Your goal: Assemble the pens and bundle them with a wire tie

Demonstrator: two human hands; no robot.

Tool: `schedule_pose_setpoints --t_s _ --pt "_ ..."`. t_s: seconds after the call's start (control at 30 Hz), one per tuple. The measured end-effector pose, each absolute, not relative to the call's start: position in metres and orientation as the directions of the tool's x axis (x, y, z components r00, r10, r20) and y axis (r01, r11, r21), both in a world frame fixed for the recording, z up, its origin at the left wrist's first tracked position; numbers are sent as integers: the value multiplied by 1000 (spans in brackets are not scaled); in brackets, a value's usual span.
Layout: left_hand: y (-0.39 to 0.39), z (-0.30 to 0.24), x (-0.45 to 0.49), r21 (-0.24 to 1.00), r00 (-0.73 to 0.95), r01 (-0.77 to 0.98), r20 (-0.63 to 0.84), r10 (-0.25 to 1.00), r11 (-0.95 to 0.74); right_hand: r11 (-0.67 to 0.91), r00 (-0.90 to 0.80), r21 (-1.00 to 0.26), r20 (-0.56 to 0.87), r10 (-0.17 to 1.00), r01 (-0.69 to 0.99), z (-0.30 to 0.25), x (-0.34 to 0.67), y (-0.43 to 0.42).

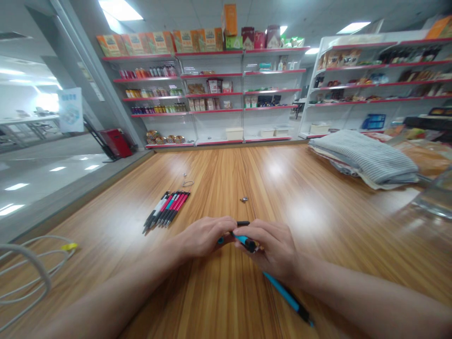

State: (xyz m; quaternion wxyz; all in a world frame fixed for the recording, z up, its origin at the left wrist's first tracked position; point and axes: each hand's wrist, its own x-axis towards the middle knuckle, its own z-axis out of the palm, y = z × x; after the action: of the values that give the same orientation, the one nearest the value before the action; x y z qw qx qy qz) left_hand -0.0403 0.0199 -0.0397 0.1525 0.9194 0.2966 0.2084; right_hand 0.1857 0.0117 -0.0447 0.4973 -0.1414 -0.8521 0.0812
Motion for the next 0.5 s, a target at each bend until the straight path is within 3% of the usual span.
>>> schedule_pose_setpoints --t_s 0.1,0.17,0.27,0.37,0.5 --pt "24 -42 -40 441 572 486 492 656 -754 867 -307 -458 811 499 199 -42 185 15" --pt "26 -43 -40 545 366 464 600 712 -698 771 -164 -607 754 636 194 -40 184 18" --pt "27 -43 -40 721 135 373 580 803 -584 646 -43 -756 646 762 100 -38 185 25" --pt "25 -40 -38 781 102 326 531 841 -533 576 -25 -815 575 818 60 -34 188 30" --pt "20 -35 -32 861 227 257 388 893 -439 494 -33 -869 494 869 -6 -29 192 34"
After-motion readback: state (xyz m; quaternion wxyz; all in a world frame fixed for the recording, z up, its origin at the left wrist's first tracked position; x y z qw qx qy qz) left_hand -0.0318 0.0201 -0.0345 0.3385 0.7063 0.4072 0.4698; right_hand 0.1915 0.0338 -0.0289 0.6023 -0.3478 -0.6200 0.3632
